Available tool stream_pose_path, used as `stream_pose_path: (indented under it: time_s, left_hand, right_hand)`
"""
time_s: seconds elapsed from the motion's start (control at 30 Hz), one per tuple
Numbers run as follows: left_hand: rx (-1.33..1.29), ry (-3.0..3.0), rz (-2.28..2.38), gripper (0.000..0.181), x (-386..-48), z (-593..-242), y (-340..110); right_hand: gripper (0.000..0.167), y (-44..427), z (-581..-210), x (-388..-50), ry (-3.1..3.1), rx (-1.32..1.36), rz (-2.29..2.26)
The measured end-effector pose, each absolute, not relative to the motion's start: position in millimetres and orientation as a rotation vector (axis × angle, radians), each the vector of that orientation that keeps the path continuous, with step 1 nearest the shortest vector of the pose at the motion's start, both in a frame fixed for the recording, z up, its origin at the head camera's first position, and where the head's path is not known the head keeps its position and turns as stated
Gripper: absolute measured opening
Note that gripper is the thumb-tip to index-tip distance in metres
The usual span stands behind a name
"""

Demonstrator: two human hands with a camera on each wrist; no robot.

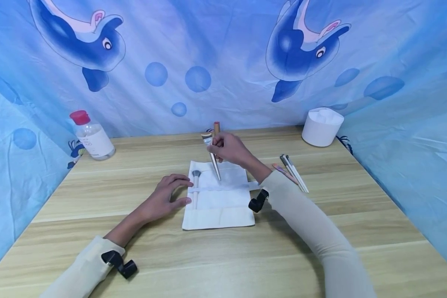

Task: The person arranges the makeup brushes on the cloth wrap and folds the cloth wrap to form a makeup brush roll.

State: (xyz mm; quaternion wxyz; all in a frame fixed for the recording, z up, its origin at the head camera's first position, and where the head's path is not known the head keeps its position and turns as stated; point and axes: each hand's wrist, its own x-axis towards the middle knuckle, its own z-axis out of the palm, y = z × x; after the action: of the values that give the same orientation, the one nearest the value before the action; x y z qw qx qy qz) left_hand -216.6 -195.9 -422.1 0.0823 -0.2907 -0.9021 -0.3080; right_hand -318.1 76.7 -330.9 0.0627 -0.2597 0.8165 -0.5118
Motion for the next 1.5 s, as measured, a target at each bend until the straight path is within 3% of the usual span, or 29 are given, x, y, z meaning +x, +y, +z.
stream_pose_path:
  time_s: [0.87,1.2,1.5]
  left_hand:
    - [-0.853,-2.718,-0.909,0.045,-216.4,-421.7,-192.6]
    - [-0.854,-2.713,-0.9,0.046,-216.7,-419.9,-192.8]
    - [-0.863,-2.696,-0.91,0.047,-216.7,-421.0,-195.2]
  right_hand:
    - [0.025,56.1,-367.9,-313.2,2.181,-0.534,-1.68]
    - [0.034,60.1,-376.9,-309.2,2.089,-0.471,-1.685]
    - [0.026,66.4,-372.6,-311.5,2.02,-0.435,-1.676]
